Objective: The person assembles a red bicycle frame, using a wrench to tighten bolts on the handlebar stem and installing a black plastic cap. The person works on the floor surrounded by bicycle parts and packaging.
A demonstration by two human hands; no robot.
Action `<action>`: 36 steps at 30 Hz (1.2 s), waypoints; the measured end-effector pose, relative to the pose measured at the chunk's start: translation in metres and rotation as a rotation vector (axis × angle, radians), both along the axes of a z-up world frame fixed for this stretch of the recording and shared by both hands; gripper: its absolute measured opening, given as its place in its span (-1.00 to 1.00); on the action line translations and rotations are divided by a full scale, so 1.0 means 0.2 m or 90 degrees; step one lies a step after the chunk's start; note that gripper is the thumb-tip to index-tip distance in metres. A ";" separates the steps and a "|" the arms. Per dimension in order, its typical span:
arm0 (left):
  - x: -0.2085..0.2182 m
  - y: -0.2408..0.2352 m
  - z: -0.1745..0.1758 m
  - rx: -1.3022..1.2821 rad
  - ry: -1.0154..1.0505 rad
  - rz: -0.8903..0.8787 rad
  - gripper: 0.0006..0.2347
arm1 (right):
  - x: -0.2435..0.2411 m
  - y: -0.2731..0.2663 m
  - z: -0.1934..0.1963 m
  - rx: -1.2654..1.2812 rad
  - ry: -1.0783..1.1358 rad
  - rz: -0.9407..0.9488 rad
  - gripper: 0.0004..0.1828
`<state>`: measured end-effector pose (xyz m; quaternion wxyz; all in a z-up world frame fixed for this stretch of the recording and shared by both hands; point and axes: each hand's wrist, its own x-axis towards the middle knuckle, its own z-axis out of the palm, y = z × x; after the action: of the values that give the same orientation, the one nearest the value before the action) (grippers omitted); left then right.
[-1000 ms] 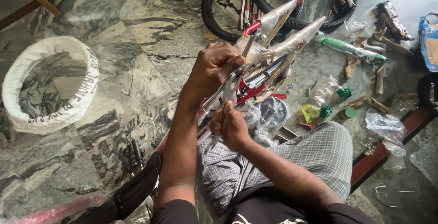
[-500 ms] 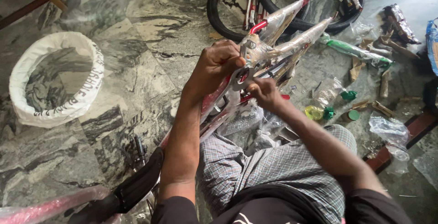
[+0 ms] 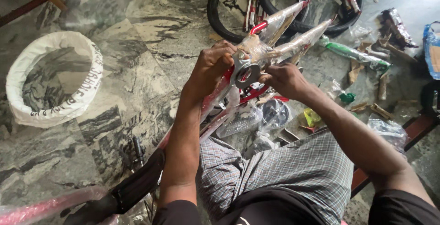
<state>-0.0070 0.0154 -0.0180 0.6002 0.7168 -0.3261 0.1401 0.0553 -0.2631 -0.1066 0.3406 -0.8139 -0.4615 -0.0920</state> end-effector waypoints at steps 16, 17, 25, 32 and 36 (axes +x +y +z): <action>0.03 -0.19 0.18 0.313 0.121 0.265 -0.34 | -0.01 0.01 0.06 -0.014 0.029 0.073 -0.68; 0.03 -0.18 0.20 0.283 0.089 0.251 -0.34 | 0.00 0.01 0.06 -0.002 -0.005 0.081 -0.66; 0.06 -0.15 0.19 0.238 0.126 0.232 -0.33 | 0.09 -0.03 0.02 -0.190 0.041 0.024 -0.56; 0.02 -0.13 0.10 0.086 0.139 0.172 -0.42 | 0.02 -0.03 -0.01 -0.078 -0.066 0.003 -0.58; 0.03 -0.10 0.11 0.086 0.147 0.182 -0.48 | -0.21 0.04 -0.05 -0.034 0.352 -0.208 -0.69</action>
<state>-0.0010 -0.0056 0.0031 0.5581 0.8059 -0.1582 0.1186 0.0127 -0.2556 -0.1175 0.4120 -0.8803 -0.2170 0.0912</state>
